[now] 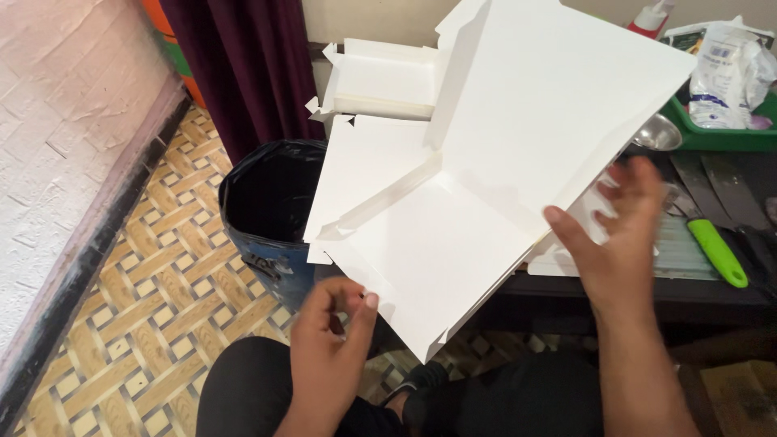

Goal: The person picks up flat cardboard sheets and folds them along pre-scored lines to assemble pizza boxes by hand.

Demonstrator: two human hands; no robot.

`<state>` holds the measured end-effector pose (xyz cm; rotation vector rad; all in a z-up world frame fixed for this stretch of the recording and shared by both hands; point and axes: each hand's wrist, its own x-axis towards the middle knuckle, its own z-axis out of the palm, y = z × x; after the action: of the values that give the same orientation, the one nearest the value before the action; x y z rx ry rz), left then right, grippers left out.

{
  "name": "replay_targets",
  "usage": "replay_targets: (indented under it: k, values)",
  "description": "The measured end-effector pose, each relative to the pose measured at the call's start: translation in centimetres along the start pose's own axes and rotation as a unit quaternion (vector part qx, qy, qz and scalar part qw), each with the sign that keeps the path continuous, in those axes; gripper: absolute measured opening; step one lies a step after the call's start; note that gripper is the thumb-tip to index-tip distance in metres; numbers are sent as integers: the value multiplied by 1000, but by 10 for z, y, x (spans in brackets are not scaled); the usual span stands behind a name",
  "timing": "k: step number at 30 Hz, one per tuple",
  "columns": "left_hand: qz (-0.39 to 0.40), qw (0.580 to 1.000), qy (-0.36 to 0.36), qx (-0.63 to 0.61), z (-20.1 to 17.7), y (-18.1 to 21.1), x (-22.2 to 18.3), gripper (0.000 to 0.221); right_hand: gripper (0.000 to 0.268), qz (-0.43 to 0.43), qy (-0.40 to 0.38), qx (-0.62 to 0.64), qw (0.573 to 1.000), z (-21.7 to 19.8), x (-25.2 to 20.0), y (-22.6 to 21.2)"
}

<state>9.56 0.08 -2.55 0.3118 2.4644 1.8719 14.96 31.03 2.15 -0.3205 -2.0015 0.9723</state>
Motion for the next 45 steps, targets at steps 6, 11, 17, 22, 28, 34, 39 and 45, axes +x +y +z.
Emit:
replay_targets:
  k: [6,11,17,22,28,34,39,45]
  values:
    - [-111,970,-114,-187,4,-23,14,28,59,123,-43,122,984,34,18,4]
    - [-209,962,-103,-145,2,-16,18,27,46,168,36,87,981,42,19,6]
    - [-288,912,-69,-285,-3,5,10,26,56,163,116,291,935,34,12,4]
    - [-311,858,30,-407,-4,34,-2,34,65,99,41,355,929,28,0,-18]
    - [-307,818,103,-475,-4,38,-6,49,65,34,-5,334,942,23,-10,-33]
    - [-323,834,80,-441,-3,40,-4,66,56,63,32,304,950,28,-16,-25]
    - [-267,848,118,-441,-8,41,-5,69,55,165,51,304,937,43,-18,-34]
    - [-318,901,24,-293,-13,5,-3,55,60,194,114,292,929,47,-28,-31]
